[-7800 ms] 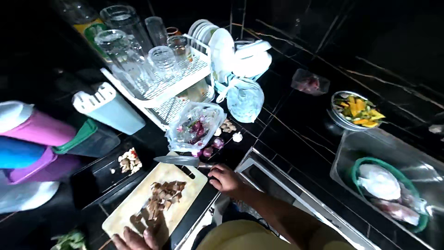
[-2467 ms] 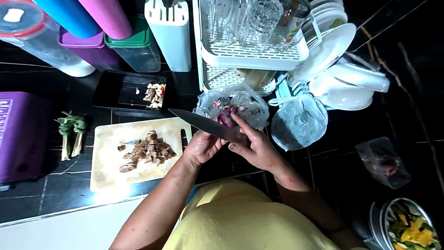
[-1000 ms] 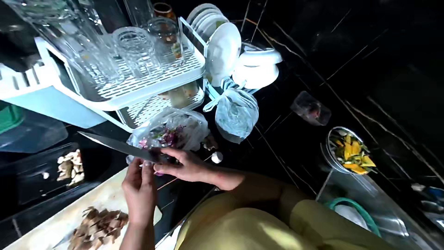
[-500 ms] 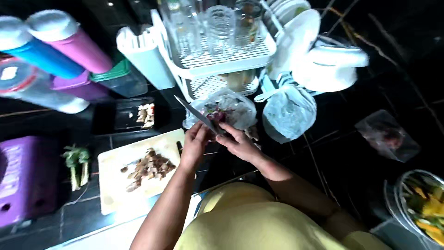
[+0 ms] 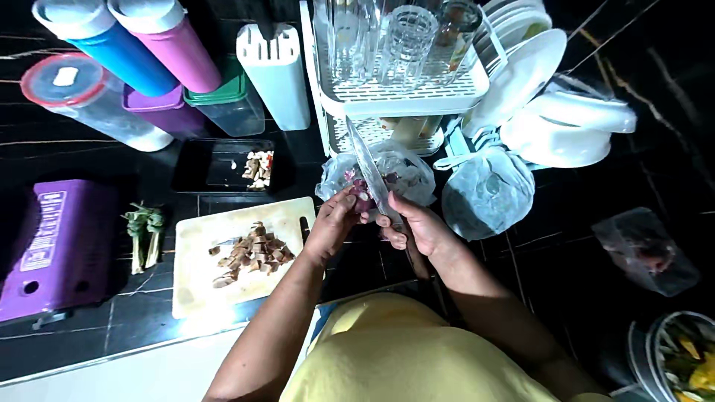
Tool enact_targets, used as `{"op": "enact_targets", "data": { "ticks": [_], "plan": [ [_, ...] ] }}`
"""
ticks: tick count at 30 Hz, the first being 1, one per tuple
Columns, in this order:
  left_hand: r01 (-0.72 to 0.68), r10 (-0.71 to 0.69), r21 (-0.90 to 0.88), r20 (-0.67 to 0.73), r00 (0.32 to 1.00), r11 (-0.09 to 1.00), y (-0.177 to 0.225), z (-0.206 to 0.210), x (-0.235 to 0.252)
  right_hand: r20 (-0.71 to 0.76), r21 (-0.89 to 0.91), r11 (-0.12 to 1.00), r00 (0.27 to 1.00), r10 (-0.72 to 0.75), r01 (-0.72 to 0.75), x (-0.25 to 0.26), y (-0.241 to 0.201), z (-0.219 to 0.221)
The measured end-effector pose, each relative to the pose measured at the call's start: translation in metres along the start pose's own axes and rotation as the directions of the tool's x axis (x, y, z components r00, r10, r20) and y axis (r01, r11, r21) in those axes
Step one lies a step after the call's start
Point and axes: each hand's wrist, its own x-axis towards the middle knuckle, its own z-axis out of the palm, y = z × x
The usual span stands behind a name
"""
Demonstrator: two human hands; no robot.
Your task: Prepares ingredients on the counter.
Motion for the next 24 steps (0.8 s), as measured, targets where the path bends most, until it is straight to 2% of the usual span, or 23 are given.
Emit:
{"op": "enact_targets", "data": {
  "ticks": [4,8,10,12,14,16,20,22,24],
  "plan": [
    [-0.009,0.010,0.066,-0.022,1.000,0.998,0.006,0.005,0.000,-0.103,-0.270,0.959,0.988,-0.114,0.083,0.002,-0.008,-0.001],
    [0.018,-0.018,-0.014,-0.022,1.000,1.000,0.013,0.002,-0.005,-0.232,-0.461,0.883,0.949,-0.215,0.087,0.019,-0.012,-0.021],
    [0.020,-0.022,-0.051,-0.029,0.999,0.998,0.015,0.003,-0.008,-0.304,-0.610,0.792,0.923,-0.235,0.001,0.031,-0.012,-0.035],
    [0.015,-0.016,-0.045,-0.029,0.999,0.999,0.016,0.003,-0.009,-0.320,-0.758,0.647,0.912,-0.255,-0.085,0.039,-0.012,-0.044],
    [0.017,-0.017,-0.003,-0.046,0.999,1.000,0.015,0.002,-0.008,-0.273,-0.858,0.506,0.910,-0.311,-0.085,0.039,-0.015,-0.046],
    [0.027,-0.024,0.036,-0.084,0.996,0.999,0.014,0.002,-0.007,-0.178,-0.900,0.436,0.920,-0.350,-0.007,0.032,-0.020,-0.040],
    [0.073,-0.058,0.085,-0.164,0.985,0.994,0.014,0.006,-0.007,0.069,-0.846,0.471,0.927,-0.368,0.250,0.010,-0.016,-0.014],
    [0.045,-0.027,0.110,-0.156,0.987,0.993,0.014,0.009,-0.008,0.174,-0.834,0.435,0.909,-0.378,0.340,0.006,-0.008,-0.006],
    [0.009,0.014,0.158,-0.142,0.990,0.987,0.016,0.012,-0.009,0.204,-0.854,0.367,0.886,-0.416,0.369,0.007,0.000,-0.003]
  ]
}}
